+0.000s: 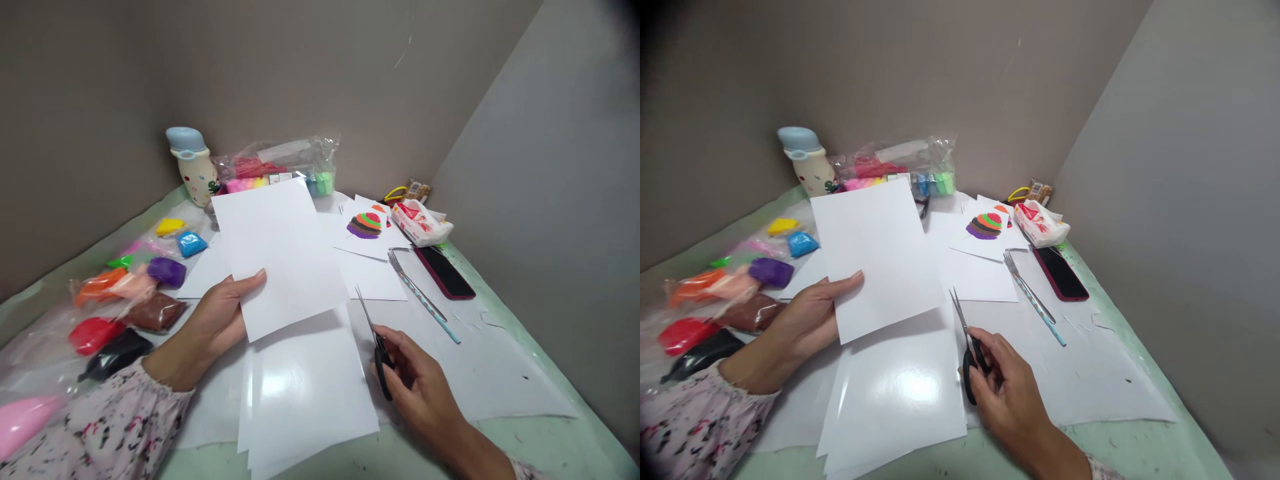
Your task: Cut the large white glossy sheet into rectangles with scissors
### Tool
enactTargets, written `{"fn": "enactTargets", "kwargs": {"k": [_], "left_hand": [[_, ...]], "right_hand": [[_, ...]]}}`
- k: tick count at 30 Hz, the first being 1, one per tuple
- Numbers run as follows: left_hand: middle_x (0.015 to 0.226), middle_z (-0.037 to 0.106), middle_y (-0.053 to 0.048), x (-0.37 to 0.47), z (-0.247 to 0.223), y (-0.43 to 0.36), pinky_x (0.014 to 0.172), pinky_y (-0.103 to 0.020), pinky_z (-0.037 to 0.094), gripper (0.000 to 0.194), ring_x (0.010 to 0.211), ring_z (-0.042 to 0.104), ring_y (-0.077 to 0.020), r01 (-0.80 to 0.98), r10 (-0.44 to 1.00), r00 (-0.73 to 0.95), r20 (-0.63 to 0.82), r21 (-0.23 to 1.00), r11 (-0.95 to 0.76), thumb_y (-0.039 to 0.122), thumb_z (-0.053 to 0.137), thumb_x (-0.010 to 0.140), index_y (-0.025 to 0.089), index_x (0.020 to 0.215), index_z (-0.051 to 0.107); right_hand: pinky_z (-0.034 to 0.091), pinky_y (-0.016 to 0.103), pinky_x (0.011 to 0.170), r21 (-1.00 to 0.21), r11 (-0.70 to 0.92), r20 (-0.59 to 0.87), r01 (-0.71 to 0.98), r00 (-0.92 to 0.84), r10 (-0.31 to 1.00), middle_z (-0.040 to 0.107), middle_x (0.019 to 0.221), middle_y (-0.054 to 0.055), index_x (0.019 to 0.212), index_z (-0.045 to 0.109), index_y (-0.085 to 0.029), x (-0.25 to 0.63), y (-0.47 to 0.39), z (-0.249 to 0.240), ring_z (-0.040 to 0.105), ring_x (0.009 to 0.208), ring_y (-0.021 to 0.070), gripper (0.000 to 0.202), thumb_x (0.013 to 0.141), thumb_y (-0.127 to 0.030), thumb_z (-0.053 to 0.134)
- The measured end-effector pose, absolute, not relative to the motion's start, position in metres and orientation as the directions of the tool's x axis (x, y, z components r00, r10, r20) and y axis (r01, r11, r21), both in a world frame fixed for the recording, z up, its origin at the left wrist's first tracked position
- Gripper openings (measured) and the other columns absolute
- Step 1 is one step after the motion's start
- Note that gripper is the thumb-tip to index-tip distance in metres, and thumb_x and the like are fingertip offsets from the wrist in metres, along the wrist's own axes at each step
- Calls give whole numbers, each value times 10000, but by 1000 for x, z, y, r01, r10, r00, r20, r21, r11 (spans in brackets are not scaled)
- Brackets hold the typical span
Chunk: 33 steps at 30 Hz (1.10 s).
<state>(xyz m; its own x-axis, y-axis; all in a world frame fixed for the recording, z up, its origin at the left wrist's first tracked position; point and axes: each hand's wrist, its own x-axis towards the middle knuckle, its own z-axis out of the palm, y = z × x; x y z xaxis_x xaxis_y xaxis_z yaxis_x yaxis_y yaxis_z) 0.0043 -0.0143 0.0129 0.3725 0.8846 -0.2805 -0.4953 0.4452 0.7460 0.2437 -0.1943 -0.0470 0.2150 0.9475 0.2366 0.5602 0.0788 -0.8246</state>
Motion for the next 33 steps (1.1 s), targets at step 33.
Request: {"fn": "enactTargets", "kwargs": {"k": [33], "left_hand": [[1058,776,-175,6,16,-17,898,-431,614,505,917,763,-293,-499,867,401,-295,724,477,-4,613,855,42,1353,548]], "right_hand": [[548,246,681,-636,195,404,746,106,909,670,927,39,1323,545,-222,237,-195,-44,639,771,161,410,918,-167,520]]}}
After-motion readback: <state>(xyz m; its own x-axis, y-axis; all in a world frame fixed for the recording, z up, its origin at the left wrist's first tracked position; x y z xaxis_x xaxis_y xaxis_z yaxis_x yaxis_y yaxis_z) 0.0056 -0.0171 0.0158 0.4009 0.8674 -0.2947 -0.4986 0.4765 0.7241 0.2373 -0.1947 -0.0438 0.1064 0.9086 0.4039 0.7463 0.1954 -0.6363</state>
